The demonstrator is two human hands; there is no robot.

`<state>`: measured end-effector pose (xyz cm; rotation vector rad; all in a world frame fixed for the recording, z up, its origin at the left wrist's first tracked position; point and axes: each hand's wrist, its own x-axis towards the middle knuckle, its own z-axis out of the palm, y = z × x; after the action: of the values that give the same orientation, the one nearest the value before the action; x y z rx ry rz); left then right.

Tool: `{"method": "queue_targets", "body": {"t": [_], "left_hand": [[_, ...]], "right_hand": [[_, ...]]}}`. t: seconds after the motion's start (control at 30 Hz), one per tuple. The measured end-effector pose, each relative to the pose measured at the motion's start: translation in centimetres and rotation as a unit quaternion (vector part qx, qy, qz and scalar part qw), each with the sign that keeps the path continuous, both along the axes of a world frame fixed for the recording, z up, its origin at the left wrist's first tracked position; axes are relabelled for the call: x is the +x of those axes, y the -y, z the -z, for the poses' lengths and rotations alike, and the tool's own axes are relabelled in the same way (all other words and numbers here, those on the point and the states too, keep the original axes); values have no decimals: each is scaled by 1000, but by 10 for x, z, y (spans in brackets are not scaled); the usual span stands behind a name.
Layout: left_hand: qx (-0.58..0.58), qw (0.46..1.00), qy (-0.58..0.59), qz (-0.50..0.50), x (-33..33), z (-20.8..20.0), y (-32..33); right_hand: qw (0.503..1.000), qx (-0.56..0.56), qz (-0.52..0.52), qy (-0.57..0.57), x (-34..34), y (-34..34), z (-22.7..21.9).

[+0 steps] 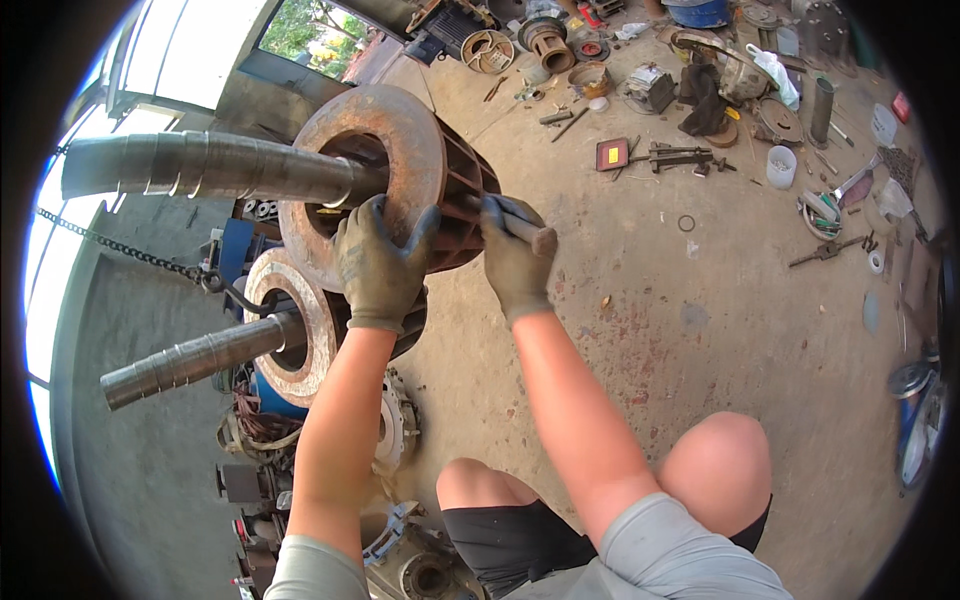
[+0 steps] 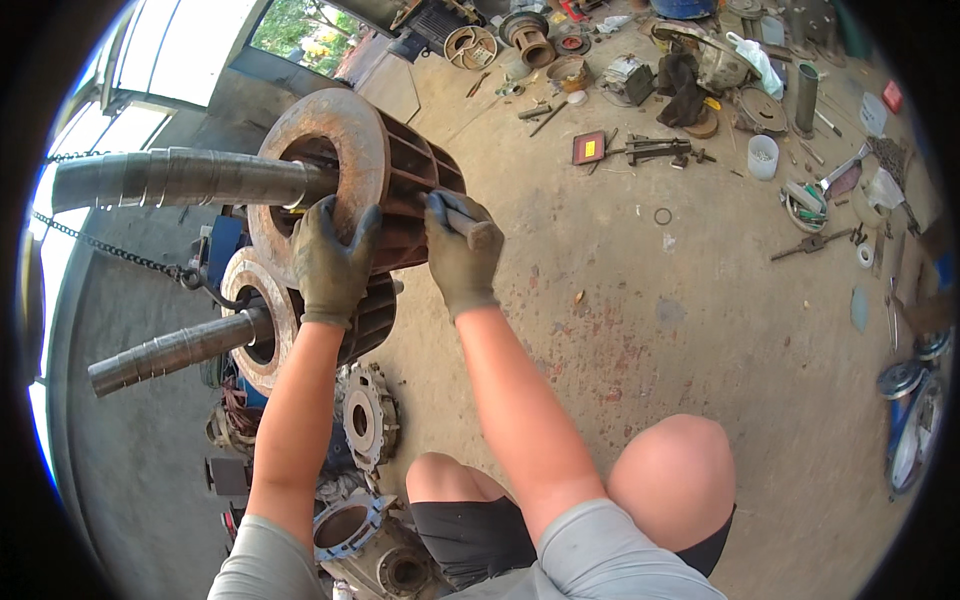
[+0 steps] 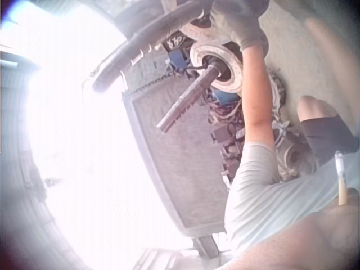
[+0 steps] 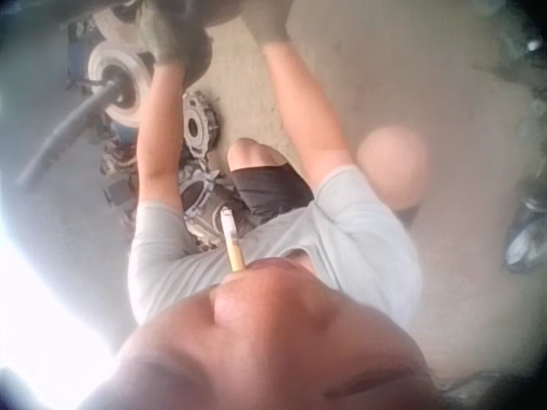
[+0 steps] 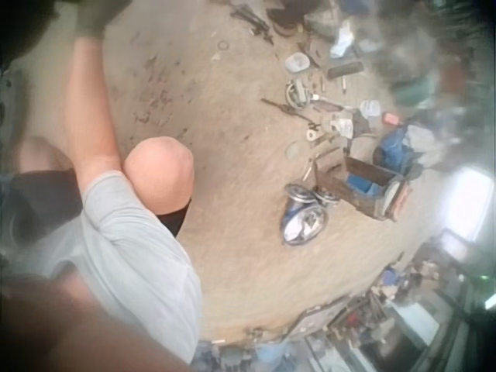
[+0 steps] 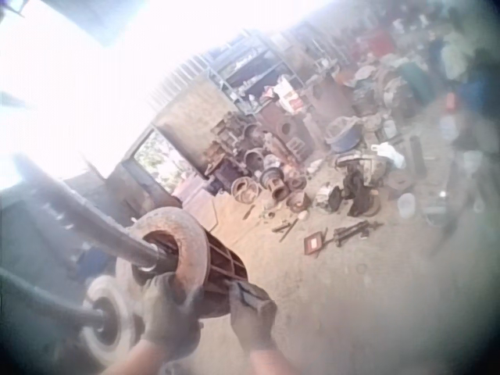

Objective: The person uses a handheld remote to operate a chain hoist, lifting two large cylindrical metal parts. They then use a wire brush to scrub the surfaces of the parts while they hang from the hoist, rotating them to access different areas.

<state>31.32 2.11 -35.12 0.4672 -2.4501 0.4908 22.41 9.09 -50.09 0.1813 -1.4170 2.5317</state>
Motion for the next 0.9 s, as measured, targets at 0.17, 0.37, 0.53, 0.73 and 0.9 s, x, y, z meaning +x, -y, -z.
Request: {"method": "queue_targets", "body": {"t": [0.17,0.37,0.53,0.73,0.9], "left_hand": [[-16,1000,-3,10,0,1,-1],[17,1000,22,9,-1,-4,3],[25,999,23,29,-1,-6,6],[16,999,32,21,-1,-5,2],[13,999,32,26,1,-6,0]], "right_hand": [[989,-79,-84,90,2,3,11],[849,-372,-293,235,20,3,34],[724,-504,-328,338,26,-5,8],[671,-536,-333,389,17,4,-8],[725,-489,-332,354,13,-6,-20]]}}
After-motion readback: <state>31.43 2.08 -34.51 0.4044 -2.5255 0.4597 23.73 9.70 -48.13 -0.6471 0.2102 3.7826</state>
